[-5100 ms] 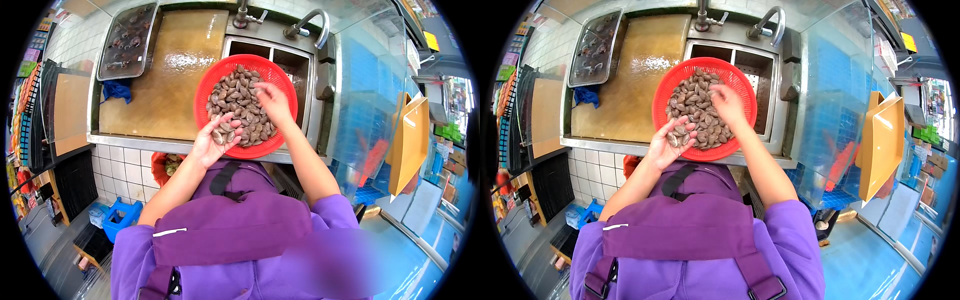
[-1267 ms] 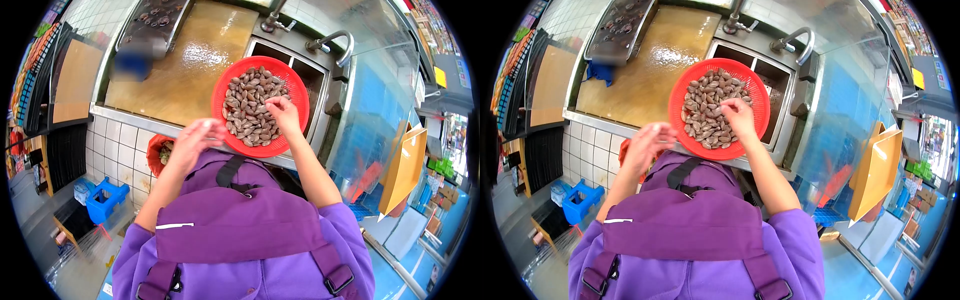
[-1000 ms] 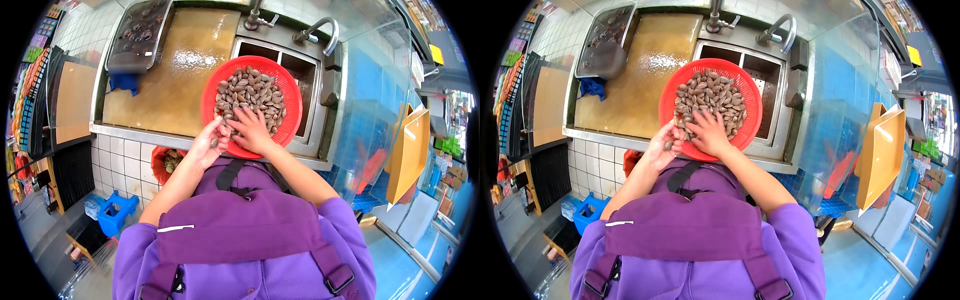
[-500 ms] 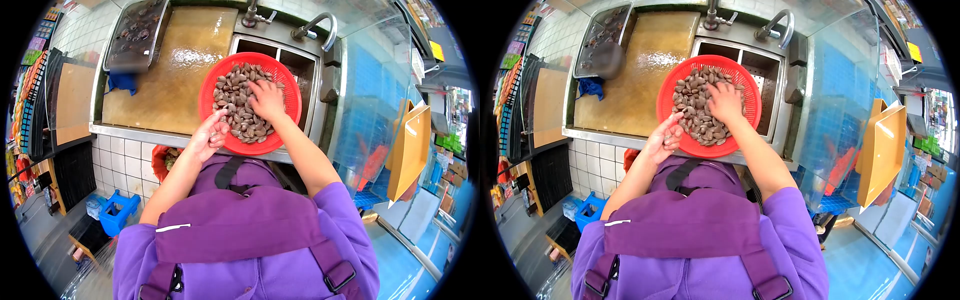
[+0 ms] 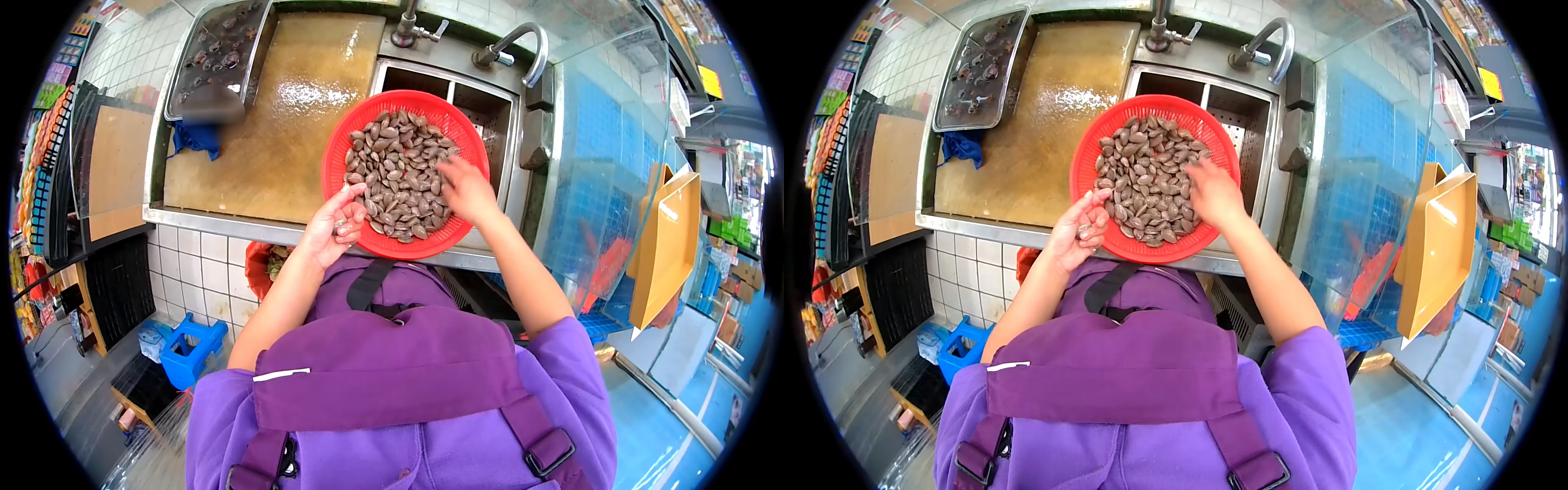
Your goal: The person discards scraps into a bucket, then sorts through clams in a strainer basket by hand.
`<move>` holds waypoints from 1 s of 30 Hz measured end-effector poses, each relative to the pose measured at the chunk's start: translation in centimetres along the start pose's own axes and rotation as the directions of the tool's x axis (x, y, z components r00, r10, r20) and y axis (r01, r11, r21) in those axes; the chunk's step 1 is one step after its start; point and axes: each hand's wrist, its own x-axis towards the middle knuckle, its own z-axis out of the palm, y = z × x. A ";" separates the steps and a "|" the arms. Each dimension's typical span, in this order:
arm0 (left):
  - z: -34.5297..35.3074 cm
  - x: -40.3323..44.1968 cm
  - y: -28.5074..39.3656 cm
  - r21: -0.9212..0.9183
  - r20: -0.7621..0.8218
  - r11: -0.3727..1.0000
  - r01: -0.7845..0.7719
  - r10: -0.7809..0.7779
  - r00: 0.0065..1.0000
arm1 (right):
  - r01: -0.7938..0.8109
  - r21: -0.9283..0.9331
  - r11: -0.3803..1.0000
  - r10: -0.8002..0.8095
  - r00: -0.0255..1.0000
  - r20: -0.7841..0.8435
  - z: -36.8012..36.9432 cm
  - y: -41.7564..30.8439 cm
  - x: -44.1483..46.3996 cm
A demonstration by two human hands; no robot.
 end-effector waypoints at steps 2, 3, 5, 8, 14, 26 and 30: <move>-0.1 -0.1 0.0 0.014 0.013 1.000 -0.004 0.004 1.000 | -0.059 0.084 0.995 0.063 0.997 -0.042 -0.3 0.6 2.1; -0.1 -0.1 0.0 0.015 0.012 1.000 0.000 0.000 1.000 | -0.170 0.077 0.982 0.172 0.985 -0.027 0.7 0.9 2.8; -0.3 0.1 0.0 0.021 0.037 1.000 -0.004 0.003 0.999 | -0.220 0.086 0.972 0.221 0.975 -0.005 2.0 -0.3 4.2; -0.3 0.1 0.0 0.021 0.041 1.000 -0.008 0.007 0.999 | -0.261 0.138 0.955 0.243 0.961 0.132 2.7 -3.0 5.3; -0.3 0.0 0.1 0.028 0.036 1.000 -0.007 0.006 0.999 | -0.061 0.470 0.881 0.029 0.997 0.075 0.9 -1.3 2.8; -0.4 0.1 -0.1 0.025 0.052 1.000 -0.011 0.010 0.999 | 0.078 0.167 0.983 -0.067 0.995 -0.070 4.6 -3.7 -0.1; 1.8 -0.4 -0.3 0.170 -0.100 0.985 -0.005 0.022 0.995 | -0.176 0.707 0.685 0.166 0.983 0.083 1.6 -5.4 -0.2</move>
